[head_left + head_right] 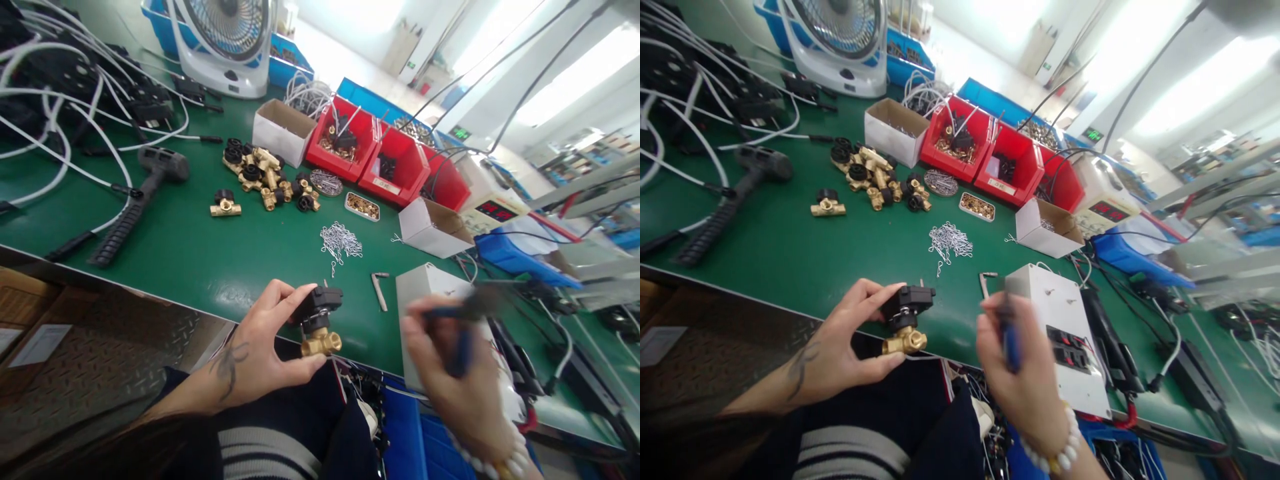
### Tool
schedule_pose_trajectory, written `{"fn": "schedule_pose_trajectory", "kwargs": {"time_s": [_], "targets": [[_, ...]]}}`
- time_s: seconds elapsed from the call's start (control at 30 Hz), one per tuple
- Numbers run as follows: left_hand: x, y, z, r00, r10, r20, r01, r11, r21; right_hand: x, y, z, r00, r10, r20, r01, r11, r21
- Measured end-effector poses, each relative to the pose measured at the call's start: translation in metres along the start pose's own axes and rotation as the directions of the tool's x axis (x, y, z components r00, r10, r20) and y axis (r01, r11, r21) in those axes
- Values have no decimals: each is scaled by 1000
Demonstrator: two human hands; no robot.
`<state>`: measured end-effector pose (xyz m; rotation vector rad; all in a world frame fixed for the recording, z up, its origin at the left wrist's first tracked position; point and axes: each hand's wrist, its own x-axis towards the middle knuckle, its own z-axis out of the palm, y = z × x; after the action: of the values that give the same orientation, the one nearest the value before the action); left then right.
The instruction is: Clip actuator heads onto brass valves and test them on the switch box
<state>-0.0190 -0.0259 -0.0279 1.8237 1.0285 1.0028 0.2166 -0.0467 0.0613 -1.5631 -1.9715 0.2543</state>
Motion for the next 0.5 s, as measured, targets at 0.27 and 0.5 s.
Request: {"fn": "schedule_pose_trajectory", "kwargs": {"time_s": [0.27, 0.5], "targets": [[1, 5, 1, 1000, -4, 1, 4, 1000, -6, 1, -3, -4, 927, 73, -368, -28, 992, 126], [1, 9, 0, 999, -42, 8, 42, 999, 3, 3, 0, -3, 965, -21, 261, 54, 991, -120]]}}
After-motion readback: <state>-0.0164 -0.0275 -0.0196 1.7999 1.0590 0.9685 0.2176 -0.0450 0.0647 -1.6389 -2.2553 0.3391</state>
